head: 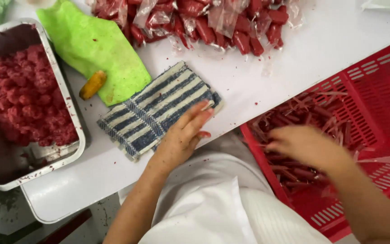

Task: Manually twisting and tying off individual sausage links from a long plastic casing filled with meat

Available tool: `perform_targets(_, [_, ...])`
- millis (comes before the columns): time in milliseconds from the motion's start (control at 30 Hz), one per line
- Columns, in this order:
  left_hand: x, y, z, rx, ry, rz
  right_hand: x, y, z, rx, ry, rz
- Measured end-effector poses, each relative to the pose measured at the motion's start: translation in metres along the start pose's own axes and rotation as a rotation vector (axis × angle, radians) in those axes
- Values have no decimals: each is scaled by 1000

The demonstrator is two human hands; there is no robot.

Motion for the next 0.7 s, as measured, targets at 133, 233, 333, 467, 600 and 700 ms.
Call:
perform_targets(133, [6, 12, 10, 152, -97, 90, -73, -66, -22, -342, 671, 257])
perform_targets(233, [0, 4, 5, 115, -93, -42, -120, -81, -80, -740, -129, 791])
perform_targets(333, [-1, -13, 11, 83, -134, -57, -122, -95, -114, -893, -392, 565])
perform_targets(467, [-4, -34, 16, -30, -232, 18, -118, -108, -125, -1187, -567, -873])
perform_targets(600, [-7, -41, 3, -128, -249, -114, -4, -87, -111, -982, -653, -1318])
perform_targets(700, [-12, -54, -5, -210, -307, 1, 56, -52, -125, -530, -458, -1712])
Point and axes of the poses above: each hand's wrist, its own z-axis away from the middle knuckle, its own y-axis out of the palm, x = y × z, the point moved 4 cm from there along -z, towards the middle knuckle, and after that the axes turned 1 degree about -x, right-handed, at the moved point
